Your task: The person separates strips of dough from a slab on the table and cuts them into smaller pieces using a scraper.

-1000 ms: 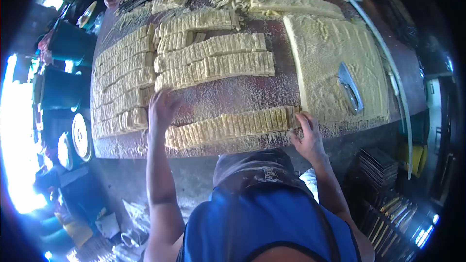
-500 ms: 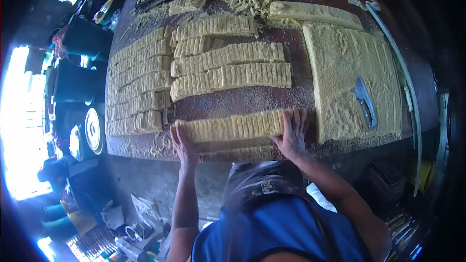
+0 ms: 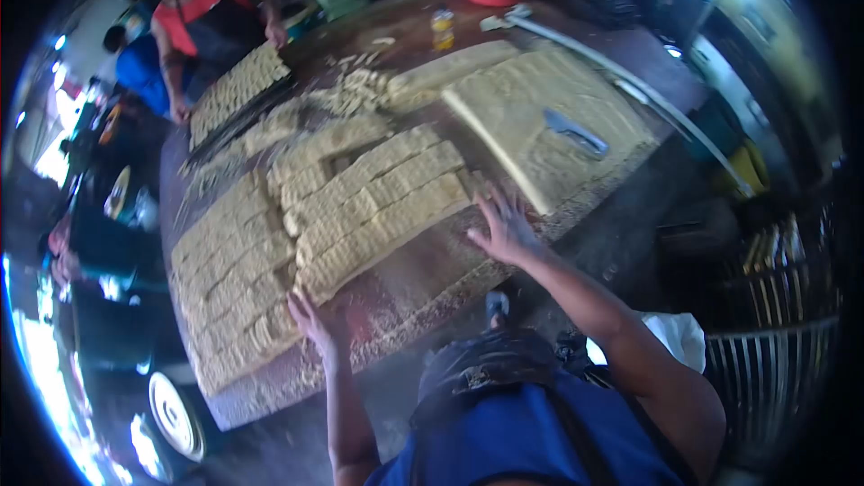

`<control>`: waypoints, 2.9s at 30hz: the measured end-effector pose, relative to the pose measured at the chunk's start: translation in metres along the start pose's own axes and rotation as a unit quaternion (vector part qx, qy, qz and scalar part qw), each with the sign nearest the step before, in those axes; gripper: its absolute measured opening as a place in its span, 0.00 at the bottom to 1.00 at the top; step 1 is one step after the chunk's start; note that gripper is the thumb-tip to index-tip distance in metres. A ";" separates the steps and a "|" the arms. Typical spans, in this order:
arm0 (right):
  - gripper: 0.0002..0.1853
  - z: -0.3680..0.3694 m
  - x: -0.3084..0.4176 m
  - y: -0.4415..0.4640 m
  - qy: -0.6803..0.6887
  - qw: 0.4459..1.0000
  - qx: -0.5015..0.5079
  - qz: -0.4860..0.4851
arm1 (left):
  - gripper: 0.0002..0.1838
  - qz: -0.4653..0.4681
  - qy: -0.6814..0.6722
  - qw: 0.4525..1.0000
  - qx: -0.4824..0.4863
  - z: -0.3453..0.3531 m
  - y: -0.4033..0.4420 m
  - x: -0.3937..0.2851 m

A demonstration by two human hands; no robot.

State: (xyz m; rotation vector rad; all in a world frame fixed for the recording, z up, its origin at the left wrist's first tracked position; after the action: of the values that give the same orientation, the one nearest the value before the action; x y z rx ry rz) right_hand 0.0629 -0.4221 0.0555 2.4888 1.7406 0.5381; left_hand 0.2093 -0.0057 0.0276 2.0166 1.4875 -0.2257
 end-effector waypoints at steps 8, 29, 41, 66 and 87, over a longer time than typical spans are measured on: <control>0.34 0.004 -0.070 -0.032 0.080 0.987 0.098 0.096 | 0.27 0.113 -0.073 0.988 0.074 0.024 0.005 -0.113; 0.21 0.009 -0.192 -0.120 0.682 0.546 0.160 0.460 | 0.29 -0.143 -0.368 0.855 0.336 0.182 0.056 -0.342; 0.14 0.017 -0.189 -0.097 0.668 0.495 -0.075 0.550 | 0.30 -0.427 -0.462 0.732 0.263 0.432 0.198 -0.359; 0.28 0.044 -0.184 -0.032 0.757 0.442 -0.061 0.477 | 0.13 -0.330 -0.465 0.738 0.362 0.414 0.216 -0.386; 0.20 -0.006 -0.101 0.003 0.760 0.430 0.377 0.310 | 0.24 -0.431 -0.665 0.584 -0.180 0.059 -0.066 -0.180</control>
State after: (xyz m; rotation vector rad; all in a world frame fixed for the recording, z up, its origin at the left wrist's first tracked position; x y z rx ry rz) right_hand 0.0330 -0.5171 0.0365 3.1023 0.6228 3.7587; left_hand 0.0983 -0.1728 0.0414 0.2056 1.0603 -1.3326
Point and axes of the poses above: each hand's wrist, its own y-axis towards the middle knuckle, its own z-axis out of the palm, x = y × z, the point moved 10 cm from there along y, towards the middle knuckle, and after that the axes turned 2 degrees about -x, right-handed, at the moved point
